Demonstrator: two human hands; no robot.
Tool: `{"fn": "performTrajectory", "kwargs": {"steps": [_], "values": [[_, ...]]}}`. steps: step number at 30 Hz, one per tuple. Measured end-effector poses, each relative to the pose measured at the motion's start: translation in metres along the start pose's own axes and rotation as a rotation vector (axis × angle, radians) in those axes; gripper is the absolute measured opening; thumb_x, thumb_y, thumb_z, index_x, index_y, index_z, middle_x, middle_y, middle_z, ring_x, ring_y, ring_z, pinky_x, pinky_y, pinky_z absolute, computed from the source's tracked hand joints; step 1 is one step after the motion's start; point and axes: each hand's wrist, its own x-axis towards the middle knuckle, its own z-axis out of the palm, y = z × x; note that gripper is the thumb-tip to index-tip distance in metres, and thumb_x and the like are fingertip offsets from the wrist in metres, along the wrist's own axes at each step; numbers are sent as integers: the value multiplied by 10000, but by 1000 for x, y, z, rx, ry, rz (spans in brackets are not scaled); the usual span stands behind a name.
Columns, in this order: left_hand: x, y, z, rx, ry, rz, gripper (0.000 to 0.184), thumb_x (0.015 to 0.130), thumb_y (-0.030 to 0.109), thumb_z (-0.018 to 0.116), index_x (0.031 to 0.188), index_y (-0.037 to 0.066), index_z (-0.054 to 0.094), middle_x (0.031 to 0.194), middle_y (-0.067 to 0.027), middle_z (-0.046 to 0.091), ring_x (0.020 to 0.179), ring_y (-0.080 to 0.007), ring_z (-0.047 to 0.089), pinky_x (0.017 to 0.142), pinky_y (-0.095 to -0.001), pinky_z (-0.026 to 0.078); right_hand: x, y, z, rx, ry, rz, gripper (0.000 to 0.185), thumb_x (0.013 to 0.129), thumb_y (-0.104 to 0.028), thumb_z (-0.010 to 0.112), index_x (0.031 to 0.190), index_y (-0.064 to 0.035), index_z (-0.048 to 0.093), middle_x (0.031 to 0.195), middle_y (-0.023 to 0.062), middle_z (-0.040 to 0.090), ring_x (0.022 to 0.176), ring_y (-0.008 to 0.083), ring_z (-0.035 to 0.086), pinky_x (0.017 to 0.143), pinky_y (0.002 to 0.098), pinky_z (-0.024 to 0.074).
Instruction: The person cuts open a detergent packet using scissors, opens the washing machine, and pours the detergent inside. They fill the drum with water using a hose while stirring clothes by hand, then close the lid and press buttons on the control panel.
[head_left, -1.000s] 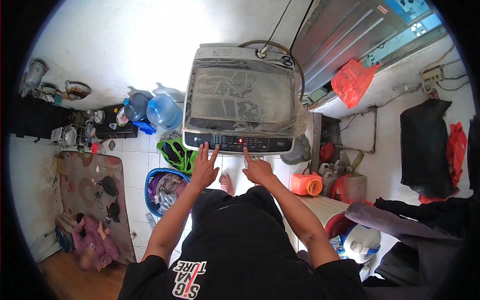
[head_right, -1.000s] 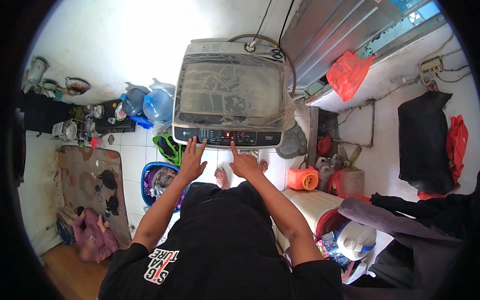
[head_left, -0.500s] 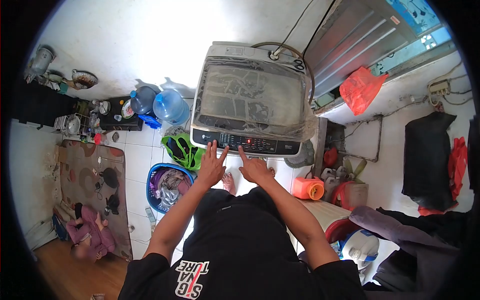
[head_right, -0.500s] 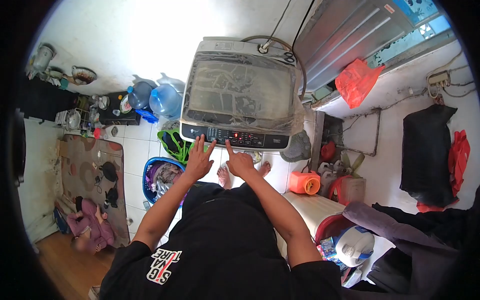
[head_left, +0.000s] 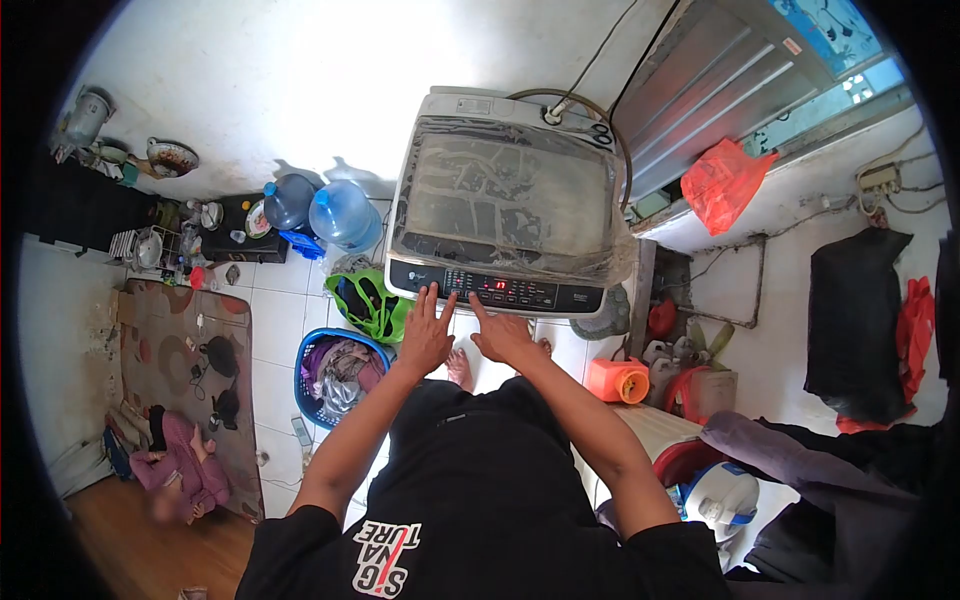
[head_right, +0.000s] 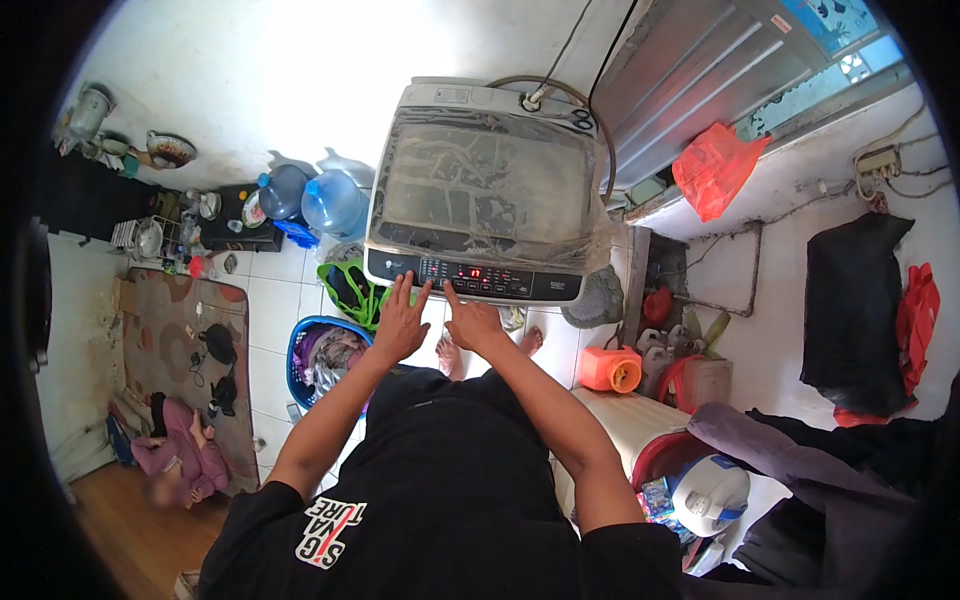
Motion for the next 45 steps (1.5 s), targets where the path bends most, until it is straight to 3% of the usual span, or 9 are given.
{"fn": "performTrajectory", "kwargs": {"steps": [10,17,33,41,45], "values": [[1,0,1,-6,-14,-11,828,778,198,722,1505,125,331,1559,-264,213,1443,-457,221,1013,-600,396,4,-5,3,-36,-106,41,910,896,-341,624,1560,-55,73,948,276,696,895,425,687,829,494,535],[1,3,3,17,2,-9,828,783,197,722,1505,132,323,1562,-259,209,1445,-455,219,1029,-604,380,5,-3,2,-44,-123,35,903,902,-344,618,1561,-52,75,950,266,700,900,401,692,818,487,538],[2,9,-1,100,-35,-63,818,817,190,682,1532,165,283,1573,-236,201,1454,-434,212,1045,-659,332,-41,22,8,127,13,59,858,905,-298,613,1559,-72,106,970,258,685,869,414,680,775,509,535],[2,4,1,33,-15,-54,812,802,169,670,1524,159,298,1558,-245,228,1446,-445,224,1061,-633,327,-57,51,18,174,117,137,864,904,-285,613,1558,-58,97,989,250,683,846,413,680,774,527,525],[3,1,-1,-47,-8,-22,844,781,166,692,1524,150,294,1549,-253,244,1437,-452,240,1074,-605,323,-69,59,14,156,120,211,876,892,-287,627,1552,-49,102,899,259,685,810,416,674,741,499,530]]}}
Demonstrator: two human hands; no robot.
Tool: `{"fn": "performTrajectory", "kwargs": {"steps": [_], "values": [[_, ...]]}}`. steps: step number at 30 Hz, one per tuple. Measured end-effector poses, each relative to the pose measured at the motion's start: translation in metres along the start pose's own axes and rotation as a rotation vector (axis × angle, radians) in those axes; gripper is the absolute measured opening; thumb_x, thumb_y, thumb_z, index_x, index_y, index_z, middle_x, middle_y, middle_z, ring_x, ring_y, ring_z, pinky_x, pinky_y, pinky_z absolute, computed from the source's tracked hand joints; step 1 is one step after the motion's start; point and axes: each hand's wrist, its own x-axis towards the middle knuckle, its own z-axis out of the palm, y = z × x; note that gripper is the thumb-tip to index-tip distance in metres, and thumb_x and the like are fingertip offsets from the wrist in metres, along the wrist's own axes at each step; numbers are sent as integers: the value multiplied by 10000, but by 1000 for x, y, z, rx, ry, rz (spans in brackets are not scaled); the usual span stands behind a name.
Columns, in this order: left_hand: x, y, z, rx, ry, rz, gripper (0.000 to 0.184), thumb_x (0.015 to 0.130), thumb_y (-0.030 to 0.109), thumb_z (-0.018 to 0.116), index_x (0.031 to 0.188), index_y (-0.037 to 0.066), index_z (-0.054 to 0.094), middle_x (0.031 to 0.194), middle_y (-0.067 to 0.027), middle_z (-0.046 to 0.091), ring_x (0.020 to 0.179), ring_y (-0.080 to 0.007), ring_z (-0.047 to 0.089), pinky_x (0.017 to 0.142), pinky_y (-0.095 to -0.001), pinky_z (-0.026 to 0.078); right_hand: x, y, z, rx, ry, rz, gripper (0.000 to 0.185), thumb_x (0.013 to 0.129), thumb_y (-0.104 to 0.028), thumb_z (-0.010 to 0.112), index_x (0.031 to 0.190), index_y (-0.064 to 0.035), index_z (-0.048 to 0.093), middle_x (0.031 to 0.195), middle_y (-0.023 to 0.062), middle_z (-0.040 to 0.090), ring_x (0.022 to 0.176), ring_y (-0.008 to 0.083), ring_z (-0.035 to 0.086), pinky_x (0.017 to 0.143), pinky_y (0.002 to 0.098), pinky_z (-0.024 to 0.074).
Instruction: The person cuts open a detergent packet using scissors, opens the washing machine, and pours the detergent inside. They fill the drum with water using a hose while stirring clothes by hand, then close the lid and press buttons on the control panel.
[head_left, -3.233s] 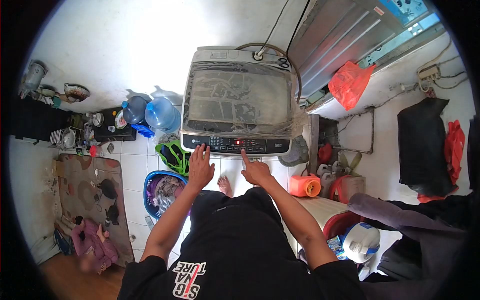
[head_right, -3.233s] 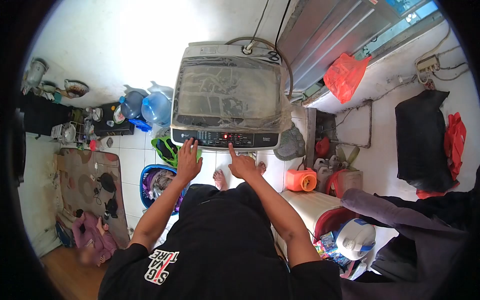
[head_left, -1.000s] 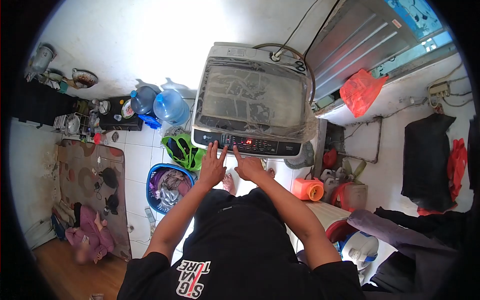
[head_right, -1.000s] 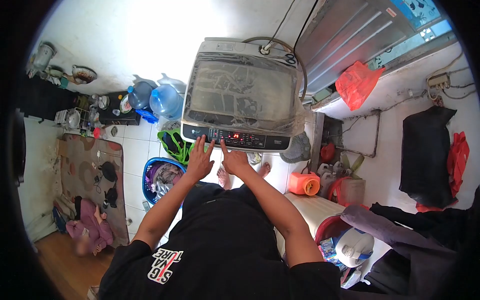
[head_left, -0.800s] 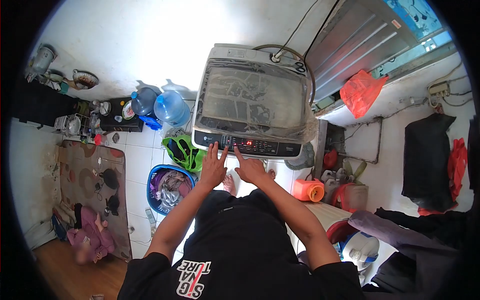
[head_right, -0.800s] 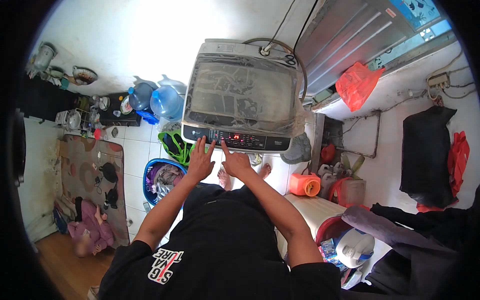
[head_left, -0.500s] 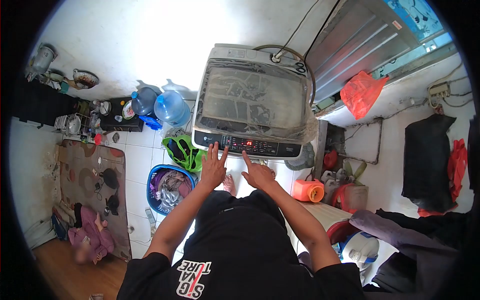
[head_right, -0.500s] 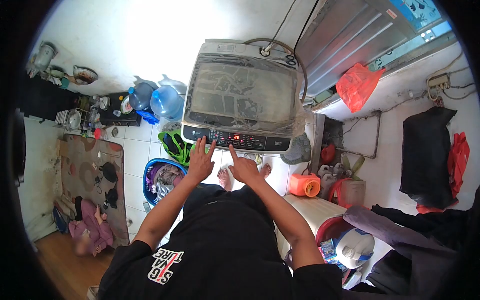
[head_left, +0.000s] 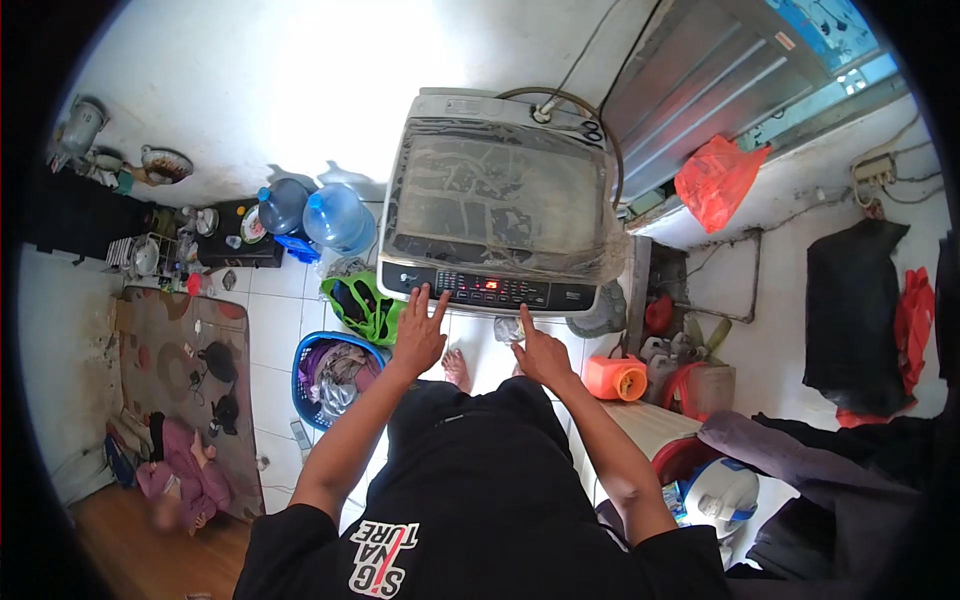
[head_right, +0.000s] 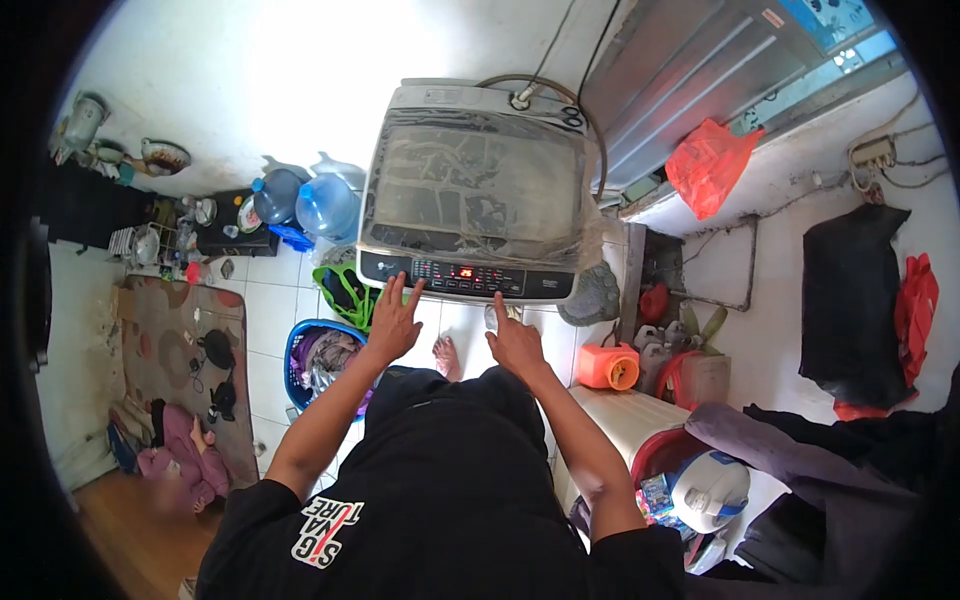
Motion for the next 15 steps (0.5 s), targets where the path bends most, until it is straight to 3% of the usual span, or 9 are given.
{"fn": "performTrajectory", "kwargs": {"steps": [5,10,12,15], "values": [[2,-1,-1,50,6,43,905,753,188,730,1525,84,270,1525,-290,259,1415,-478,260,1088,-532,342,-8,12,-2,-36,0,62,925,885,-298,635,1559,-62,47,860,248,689,769,407,680,709,498,538],[5,8,-4,70,3,28,919,758,204,737,1530,76,255,1519,-293,267,1410,-486,263,1085,-528,351,-2,17,-4,-38,19,57,929,878,-271,642,1566,-88,45,855,246,695,767,403,685,717,490,538],[6,11,-8,50,-26,12,897,780,217,743,1513,29,262,1484,-353,274,1377,-512,274,1155,-507,253,1,16,-5,-42,9,62,928,872,-247,647,1567,-84,53,849,241,700,770,399,688,733,483,537],[6,11,-9,59,-23,26,888,782,221,738,1509,22,268,1477,-361,280,1377,-513,274,1157,-506,248,4,17,-5,-49,18,58,931,870,-237,646,1564,-67,49,828,228,701,739,389,689,677,482,537]]}}
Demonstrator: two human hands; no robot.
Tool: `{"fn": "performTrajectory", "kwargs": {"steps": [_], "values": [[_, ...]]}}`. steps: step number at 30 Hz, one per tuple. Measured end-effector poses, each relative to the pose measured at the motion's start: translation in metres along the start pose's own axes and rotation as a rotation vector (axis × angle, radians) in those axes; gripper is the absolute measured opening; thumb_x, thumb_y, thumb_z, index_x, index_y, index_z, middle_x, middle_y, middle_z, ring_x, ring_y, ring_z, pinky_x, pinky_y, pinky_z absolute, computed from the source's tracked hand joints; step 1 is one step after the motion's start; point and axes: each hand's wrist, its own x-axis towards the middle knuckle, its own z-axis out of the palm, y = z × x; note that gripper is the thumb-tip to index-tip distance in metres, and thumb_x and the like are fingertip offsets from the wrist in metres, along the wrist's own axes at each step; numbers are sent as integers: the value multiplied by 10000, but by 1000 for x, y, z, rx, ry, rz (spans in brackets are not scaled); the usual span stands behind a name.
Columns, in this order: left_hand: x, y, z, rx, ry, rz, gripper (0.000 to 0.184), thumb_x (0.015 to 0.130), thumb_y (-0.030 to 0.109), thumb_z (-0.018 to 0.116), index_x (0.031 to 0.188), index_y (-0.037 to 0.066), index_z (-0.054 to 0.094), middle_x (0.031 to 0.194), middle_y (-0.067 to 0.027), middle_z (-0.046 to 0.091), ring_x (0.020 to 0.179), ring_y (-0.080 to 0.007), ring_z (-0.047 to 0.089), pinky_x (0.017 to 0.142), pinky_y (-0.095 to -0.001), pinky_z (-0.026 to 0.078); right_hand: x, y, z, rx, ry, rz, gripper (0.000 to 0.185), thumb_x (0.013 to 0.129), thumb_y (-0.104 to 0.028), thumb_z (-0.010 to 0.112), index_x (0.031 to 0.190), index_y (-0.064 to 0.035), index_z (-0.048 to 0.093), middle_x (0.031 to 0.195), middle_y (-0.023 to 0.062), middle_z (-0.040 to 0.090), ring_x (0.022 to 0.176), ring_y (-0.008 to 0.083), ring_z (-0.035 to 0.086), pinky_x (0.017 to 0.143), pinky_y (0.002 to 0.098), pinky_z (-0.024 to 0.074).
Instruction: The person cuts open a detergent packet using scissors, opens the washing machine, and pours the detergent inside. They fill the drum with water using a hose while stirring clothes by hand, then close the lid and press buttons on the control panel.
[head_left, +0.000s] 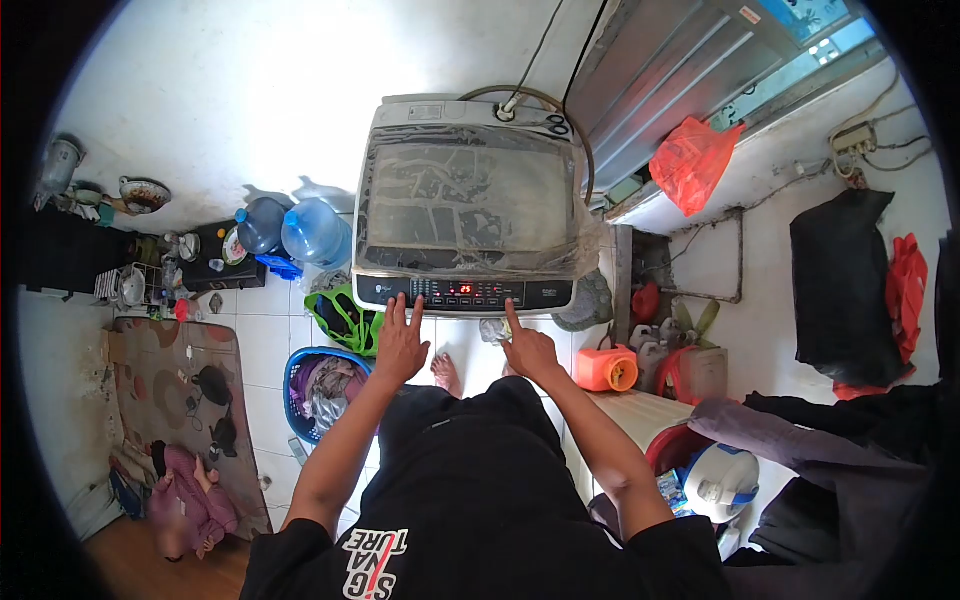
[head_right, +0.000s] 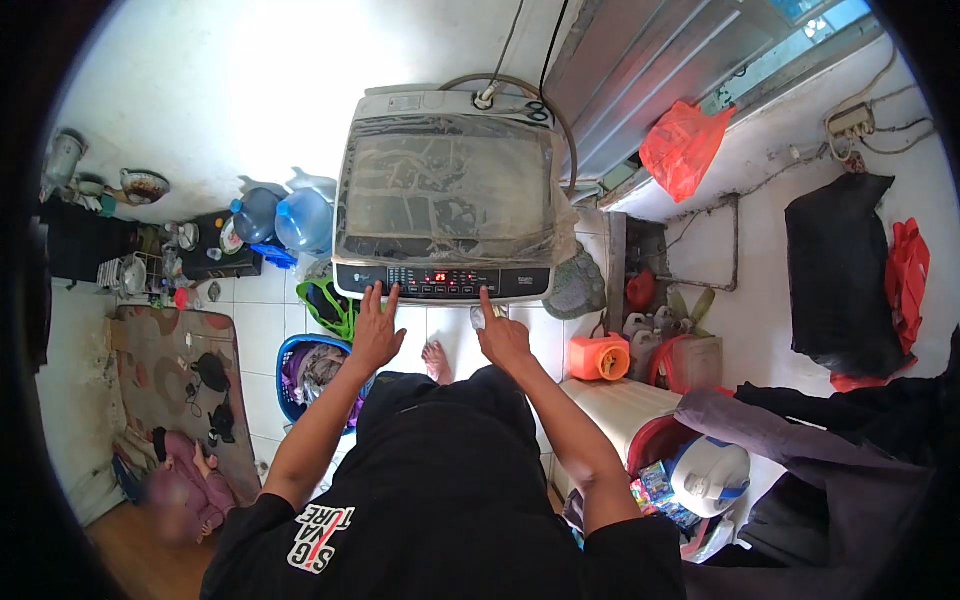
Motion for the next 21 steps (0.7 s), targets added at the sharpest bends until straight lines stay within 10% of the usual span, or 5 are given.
{"fn": "performTrajectory", "kwargs": {"steps": [15,21], "values": [[0,0,4,71,9,5,924,762,244,747,1534,96,261,1501,-325,278,1388,-513,279,1053,-525,388,12,1,6,-197,-97,-48,937,890,-320,620,1530,48,45,770,192,704,678,343,691,607,450,539],[3,4,0,74,-19,-17,920,756,248,755,1527,91,279,1498,-328,287,1381,-512,294,1046,-519,401,22,11,20,-185,-94,-49,892,903,-314,563,1541,28,41,837,218,717,662,385,692,547,574,528]]}}
